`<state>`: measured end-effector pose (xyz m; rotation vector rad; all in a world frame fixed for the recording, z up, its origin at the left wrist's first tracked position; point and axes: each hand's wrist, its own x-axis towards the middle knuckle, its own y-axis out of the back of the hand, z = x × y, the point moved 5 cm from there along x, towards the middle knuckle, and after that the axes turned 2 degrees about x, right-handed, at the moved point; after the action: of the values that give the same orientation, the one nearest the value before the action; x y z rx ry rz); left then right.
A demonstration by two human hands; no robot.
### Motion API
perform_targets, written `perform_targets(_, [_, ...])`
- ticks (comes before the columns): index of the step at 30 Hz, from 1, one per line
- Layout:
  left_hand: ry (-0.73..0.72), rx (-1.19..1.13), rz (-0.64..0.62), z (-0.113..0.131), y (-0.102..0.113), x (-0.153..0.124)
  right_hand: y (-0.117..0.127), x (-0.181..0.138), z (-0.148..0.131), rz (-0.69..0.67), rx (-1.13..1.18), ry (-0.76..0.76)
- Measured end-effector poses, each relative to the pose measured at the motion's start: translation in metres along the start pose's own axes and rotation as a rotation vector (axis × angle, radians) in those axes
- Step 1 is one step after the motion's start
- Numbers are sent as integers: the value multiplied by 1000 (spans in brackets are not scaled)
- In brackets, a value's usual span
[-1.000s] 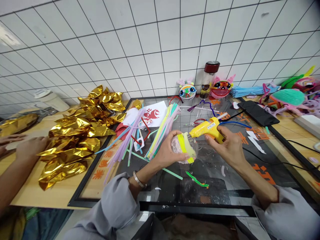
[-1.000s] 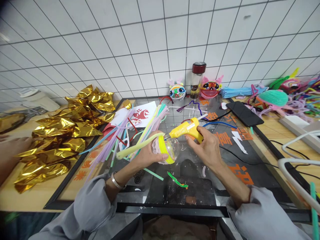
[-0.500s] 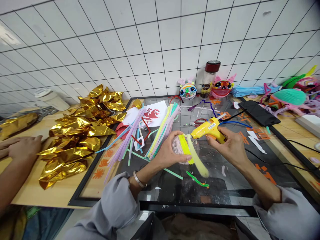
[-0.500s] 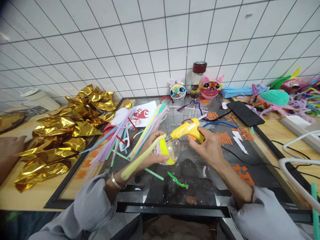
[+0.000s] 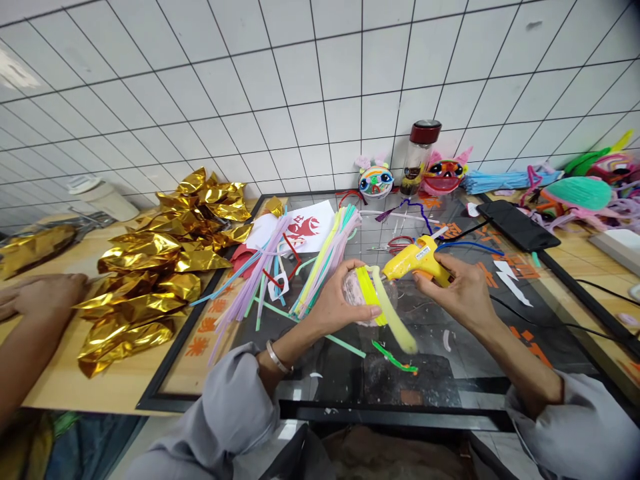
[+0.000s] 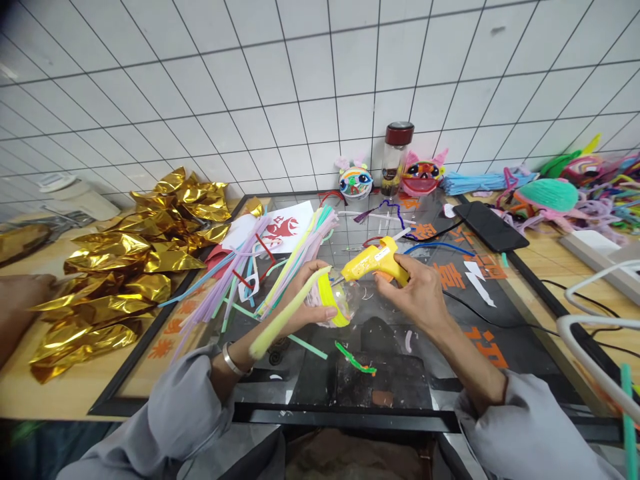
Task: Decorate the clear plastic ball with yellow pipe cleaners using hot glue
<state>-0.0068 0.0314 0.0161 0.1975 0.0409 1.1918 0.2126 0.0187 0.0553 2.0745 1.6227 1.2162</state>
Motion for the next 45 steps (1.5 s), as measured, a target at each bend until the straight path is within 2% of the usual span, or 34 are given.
perform_targets(8, [4, 8, -10, 4, -1, -1, 1, 2, 12, 8, 61, -144])
perform_targets(14, [5, -30, -15, 1, -1, 0, -4, -1, 8, -5, 82, -116])
perform_targets(19, [-7, 26, -4, 4, 0, 0, -5, -1, 3, 24, 81, -83])
perform_targets(25, [13, -37, -15, 0, -1, 0, -5, 0, 4, 36, 50, -76])
perform_targets(37, [-16, -18, -11, 2, -1, 1, -8, -2, 15, 16, 89, -166])
perform_targets(45, [19, -69, -24, 0, -2, 1, -5, -1, 4, 34, 28, -87])
